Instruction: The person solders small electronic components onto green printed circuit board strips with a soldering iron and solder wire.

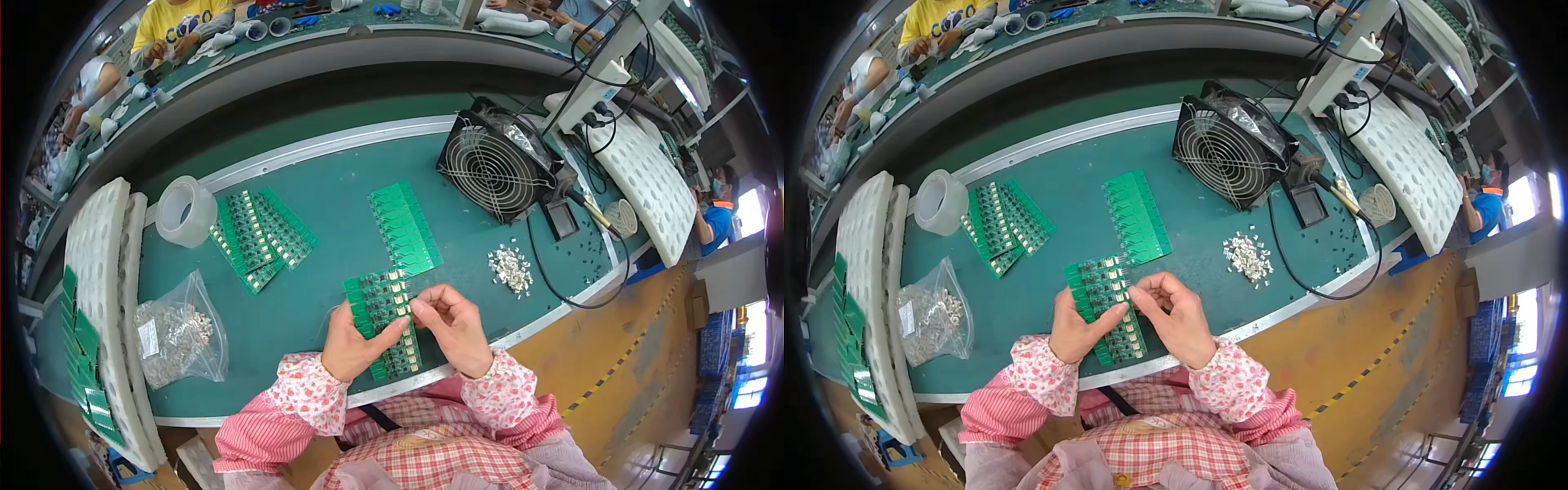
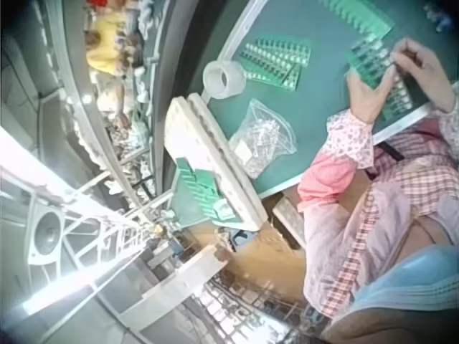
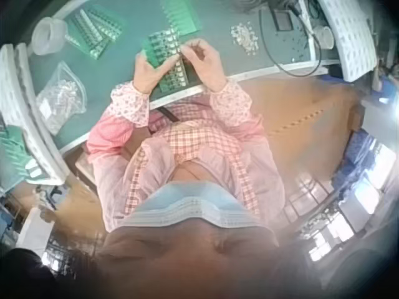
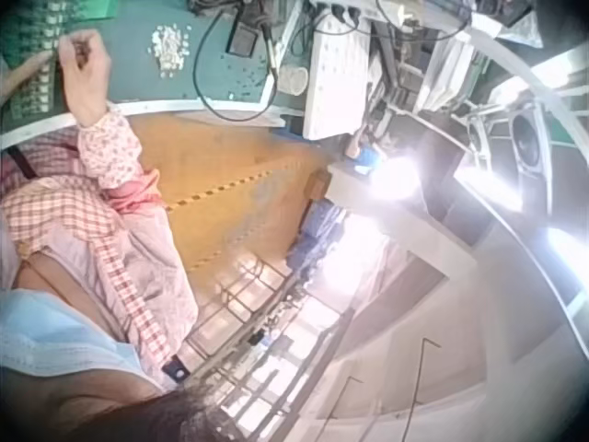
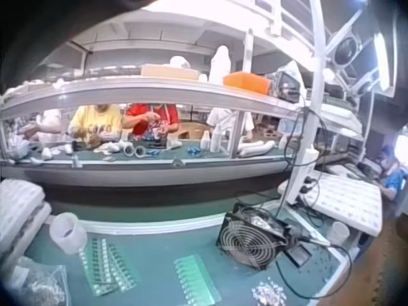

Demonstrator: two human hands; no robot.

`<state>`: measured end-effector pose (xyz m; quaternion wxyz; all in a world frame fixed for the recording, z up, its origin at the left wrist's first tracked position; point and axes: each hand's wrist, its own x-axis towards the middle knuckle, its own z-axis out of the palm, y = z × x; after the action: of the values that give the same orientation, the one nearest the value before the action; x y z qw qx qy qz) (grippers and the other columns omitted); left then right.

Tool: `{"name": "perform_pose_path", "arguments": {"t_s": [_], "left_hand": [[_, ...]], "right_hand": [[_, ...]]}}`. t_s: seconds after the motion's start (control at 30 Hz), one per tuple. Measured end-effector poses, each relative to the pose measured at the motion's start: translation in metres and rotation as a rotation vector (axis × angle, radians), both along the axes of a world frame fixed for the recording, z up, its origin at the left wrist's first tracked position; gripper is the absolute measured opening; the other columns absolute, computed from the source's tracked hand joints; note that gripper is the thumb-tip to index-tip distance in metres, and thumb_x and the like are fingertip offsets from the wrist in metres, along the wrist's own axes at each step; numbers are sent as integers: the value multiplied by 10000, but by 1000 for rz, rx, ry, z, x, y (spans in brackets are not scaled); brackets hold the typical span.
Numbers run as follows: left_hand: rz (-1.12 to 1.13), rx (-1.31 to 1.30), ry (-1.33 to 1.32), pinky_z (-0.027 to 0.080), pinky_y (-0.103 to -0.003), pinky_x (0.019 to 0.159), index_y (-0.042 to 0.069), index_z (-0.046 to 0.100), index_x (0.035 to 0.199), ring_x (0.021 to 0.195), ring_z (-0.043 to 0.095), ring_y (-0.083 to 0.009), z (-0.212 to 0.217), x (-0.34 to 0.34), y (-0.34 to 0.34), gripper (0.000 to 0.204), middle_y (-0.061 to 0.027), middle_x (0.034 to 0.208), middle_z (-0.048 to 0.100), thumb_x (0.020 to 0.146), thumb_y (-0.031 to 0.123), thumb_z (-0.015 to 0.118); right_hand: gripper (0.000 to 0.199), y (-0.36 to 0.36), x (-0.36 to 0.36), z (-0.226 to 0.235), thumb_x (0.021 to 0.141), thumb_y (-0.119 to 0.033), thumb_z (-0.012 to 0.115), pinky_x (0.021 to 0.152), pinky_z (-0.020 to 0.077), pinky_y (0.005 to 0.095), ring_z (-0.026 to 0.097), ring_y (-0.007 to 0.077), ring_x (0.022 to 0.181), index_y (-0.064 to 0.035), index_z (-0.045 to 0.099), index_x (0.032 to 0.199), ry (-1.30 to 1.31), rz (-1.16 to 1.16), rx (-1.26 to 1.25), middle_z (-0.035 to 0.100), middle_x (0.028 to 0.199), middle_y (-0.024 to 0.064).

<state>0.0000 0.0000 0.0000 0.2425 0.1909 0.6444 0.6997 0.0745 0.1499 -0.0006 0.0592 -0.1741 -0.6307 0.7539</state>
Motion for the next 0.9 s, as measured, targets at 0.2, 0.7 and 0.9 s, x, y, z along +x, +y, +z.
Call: {"name": "perform_pose_path", "arguments": {"t_s": [0.2,0.7,0.9], "left_hand": [[-16,-46,84,504,-254,715,-1,587,1016,812,612,-93,-2,-1,-2,291,-46,908,663,757,47,711],[-46,-24,118,497,-248,681,7,596,968,760,593,-80,-9,3,7,285,-23,864,641,709,0,712],[-85,61,7,496,-252,695,0,581,995,781,595,-86,-11,0,6,285,-33,881,637,738,12,703]], "right_hand": [[148,-11,1,-5,880,-116,608,689,462,239,551,79,755,11,539,914,51,-46,134,596,818,41],[167,-27,7,-23,899,-111,556,680,469,297,581,168,725,24,462,923,120,-232,317,589,810,115],[146,-15,6,-8,897,-102,569,689,444,229,531,72,763,-6,491,974,91,-219,284,574,839,40]]}}
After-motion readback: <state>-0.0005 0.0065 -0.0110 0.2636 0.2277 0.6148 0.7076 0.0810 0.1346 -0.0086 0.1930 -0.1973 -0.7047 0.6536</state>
